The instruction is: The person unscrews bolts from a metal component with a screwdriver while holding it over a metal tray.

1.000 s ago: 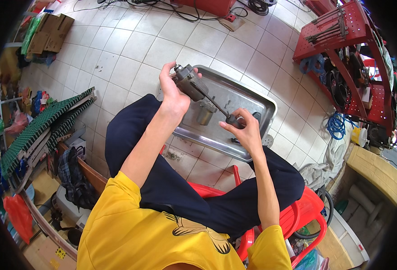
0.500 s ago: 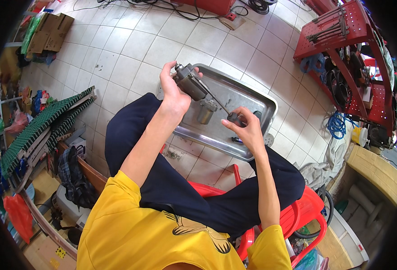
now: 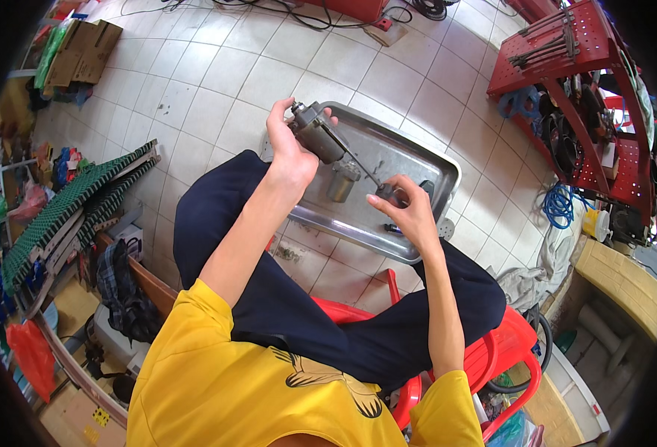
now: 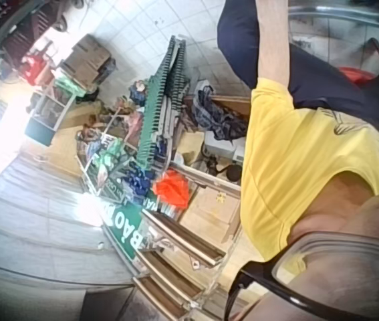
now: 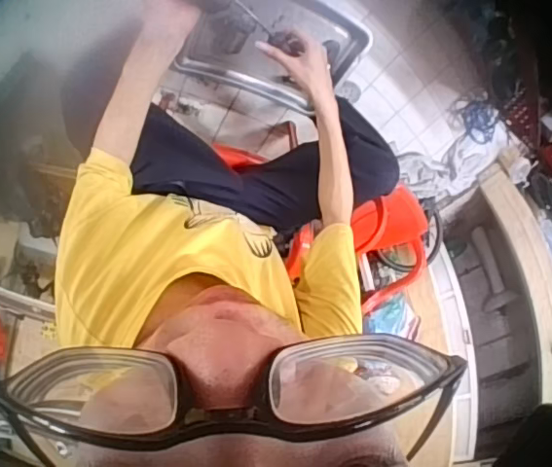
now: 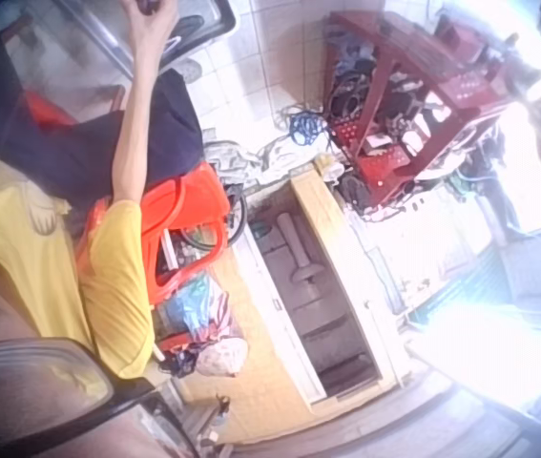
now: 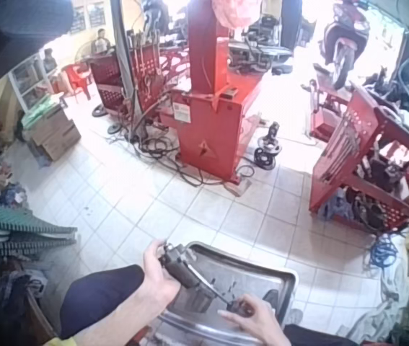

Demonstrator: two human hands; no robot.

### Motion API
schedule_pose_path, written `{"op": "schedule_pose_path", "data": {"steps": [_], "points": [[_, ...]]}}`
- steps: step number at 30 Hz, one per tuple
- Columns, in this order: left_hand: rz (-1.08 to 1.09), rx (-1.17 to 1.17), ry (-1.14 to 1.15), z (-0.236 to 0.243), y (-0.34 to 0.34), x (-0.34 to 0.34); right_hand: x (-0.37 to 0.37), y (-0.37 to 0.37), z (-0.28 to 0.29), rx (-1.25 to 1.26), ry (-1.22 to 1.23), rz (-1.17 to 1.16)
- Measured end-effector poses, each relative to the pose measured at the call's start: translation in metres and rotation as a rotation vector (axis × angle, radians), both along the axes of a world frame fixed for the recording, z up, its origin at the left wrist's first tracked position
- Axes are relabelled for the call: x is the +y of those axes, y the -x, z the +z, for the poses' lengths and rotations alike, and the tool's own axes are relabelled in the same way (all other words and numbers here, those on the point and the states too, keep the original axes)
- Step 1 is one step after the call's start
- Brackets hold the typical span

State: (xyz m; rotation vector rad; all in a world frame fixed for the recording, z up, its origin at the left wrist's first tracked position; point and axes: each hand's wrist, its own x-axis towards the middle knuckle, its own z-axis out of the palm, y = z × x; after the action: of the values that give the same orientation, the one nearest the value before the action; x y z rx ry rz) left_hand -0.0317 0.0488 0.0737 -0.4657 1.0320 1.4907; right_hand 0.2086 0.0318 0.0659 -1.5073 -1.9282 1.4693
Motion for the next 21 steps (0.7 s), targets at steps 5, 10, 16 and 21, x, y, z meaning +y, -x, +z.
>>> {"op": "schedule_pose_path", "data": {"steps": [5, 10, 16, 21], "points": [[0.010, -0.018, 0.021, 0.0034, -0.0003, 0.0001, 0.0003, 0.0012, 0.0041, 0.014, 0.024, -0.003], [0.012, -0.036, 0.017, 0.0016, 0.0010, -0.0006, 0.0006, 0.0004, 0.0027, 0.005, 0.023, 0.001], [0.020, -0.045, 0.018, 0.0010, 0.0009, 0.0005, 0.0015, 0.0002, 0.0068, 0.006, 0.027, 0.008], [0.027, -0.048, 0.014, 0.0006, 0.0017, 0.0001, 0.0009, 0.0002, 0.0049, 0.010, 0.024, 0.026]]}}
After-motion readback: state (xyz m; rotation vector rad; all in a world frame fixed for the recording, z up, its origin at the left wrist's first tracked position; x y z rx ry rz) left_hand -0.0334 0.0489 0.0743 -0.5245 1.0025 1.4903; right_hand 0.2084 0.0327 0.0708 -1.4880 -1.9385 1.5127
